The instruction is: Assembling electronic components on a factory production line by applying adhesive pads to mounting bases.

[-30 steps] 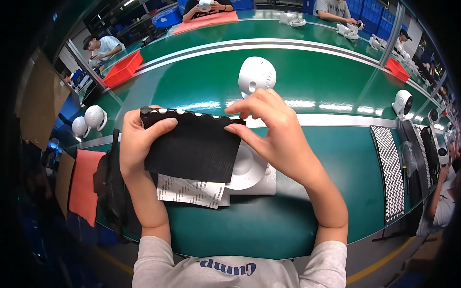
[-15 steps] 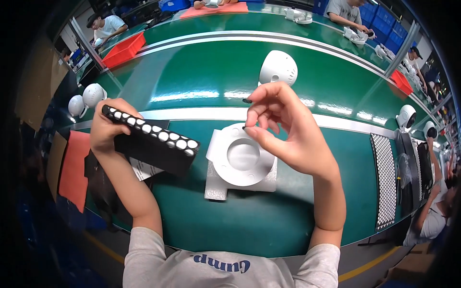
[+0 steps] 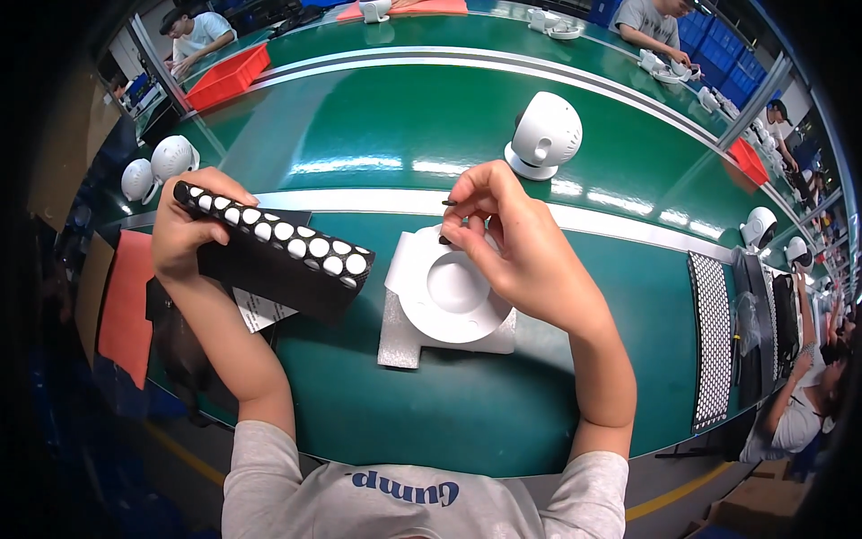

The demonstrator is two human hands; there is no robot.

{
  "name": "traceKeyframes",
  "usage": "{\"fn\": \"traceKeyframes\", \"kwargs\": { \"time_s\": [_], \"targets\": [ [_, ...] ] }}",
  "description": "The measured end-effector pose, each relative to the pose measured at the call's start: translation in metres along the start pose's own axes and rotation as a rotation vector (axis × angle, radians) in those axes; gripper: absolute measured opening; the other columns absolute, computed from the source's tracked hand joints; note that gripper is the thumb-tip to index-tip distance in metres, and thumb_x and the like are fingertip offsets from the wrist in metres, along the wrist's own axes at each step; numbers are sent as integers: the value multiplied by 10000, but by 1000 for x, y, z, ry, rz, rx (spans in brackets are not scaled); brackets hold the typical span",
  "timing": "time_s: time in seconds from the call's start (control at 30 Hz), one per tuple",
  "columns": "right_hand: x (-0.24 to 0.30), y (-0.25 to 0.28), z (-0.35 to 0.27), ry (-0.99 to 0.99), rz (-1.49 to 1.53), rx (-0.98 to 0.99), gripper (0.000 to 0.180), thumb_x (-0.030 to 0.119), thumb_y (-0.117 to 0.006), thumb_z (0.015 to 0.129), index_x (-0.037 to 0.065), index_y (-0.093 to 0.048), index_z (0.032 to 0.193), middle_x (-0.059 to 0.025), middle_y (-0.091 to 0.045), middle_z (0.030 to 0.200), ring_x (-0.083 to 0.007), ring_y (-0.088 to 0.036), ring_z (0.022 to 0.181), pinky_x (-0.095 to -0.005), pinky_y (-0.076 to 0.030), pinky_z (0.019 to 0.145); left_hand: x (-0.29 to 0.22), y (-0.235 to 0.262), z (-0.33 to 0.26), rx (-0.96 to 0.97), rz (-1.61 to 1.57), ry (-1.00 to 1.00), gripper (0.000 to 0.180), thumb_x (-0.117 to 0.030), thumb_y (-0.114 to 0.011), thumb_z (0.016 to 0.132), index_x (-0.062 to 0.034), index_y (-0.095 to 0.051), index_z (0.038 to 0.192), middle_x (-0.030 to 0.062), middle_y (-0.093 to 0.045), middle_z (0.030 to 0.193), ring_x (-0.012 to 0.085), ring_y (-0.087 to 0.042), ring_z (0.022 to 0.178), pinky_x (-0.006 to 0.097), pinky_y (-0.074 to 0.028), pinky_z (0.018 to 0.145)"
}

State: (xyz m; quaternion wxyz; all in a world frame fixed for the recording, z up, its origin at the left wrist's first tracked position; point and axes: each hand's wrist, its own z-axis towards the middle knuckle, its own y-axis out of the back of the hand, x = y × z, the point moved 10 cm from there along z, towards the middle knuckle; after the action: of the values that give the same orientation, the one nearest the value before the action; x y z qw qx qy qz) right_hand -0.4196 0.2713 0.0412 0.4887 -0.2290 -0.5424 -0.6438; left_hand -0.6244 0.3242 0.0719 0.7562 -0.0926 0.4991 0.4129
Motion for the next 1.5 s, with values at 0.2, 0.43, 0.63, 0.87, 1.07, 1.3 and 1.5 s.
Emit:
{"fn": "traceKeyframes", "kwargs": {
  "time_s": [0.2,0.43,0.63,0.87,1.07,1.3,1.5],
  "targets": [
    [3,-11,4,17,-64,21,196,-11,-532,789,-5,-404,937,-67,-534,783,-91,-463,662,-222,-411,612,1,5,-2,-2,7,-25,292,-16,-677,610,56,-604,883,108,-607,859,164,-579,786,250,-435,730],
    [14,-24,11,53,-88,-17,162,-34,-503,791,-13,-403,917,-103,-535,789,-158,-537,707,-258,-429,622,-6,21,-13,-28,61,-18,303,-31,-678,599,52,-606,881,114,-608,874,166,-580,794,255,-436,739],
    [15,-36,18,88,-137,-41,179,-32,-527,791,22,-408,914,-39,-546,780,-54,-487,671,-190,-361,545,-2,31,-17,-21,45,-1,306,-37,-678,609,57,-598,889,115,-609,880,166,-581,802,255,-437,744],
    [11,-43,25,73,44,-42,195,-25,-529,790,32,-397,921,-28,-544,795,-43,-475,668,-182,-363,568,-3,48,-29,-32,69,-6,307,-40,-679,619,59,-588,895,118,-604,893,164,-577,810,253,-439,745],
    [12,-54,31,37,23,-22,200,-27,-528,789,34,-395,925,-25,-547,811,-21,-450,647,-163,-344,562,0,59,-35,-42,60,8,310,-49,-684,620,62,-583,891,120,-603,894,166,-576,813,254,-440,747],
    [18,-63,37,37,-47,-13,191,-15,-533,787,20,-402,921,-45,-547,793,-59,-469,672,-189,-370,589,2,67,-38,-43,71,7,313,-50,-685,616,63,-582,889,119,-604,891,170,-579,811,257,-443,750],
    [18,-70,42,37,14,-52,184,-1,-539,784,8,-408,913,-61,-545,767,-101,-478,680,-223,-403,617,3,78,-44,-56,58,11,316,-50,-684,611,63,-582,888,120,-604,888,171,-581,810,261,-446,747]
  ]
}}
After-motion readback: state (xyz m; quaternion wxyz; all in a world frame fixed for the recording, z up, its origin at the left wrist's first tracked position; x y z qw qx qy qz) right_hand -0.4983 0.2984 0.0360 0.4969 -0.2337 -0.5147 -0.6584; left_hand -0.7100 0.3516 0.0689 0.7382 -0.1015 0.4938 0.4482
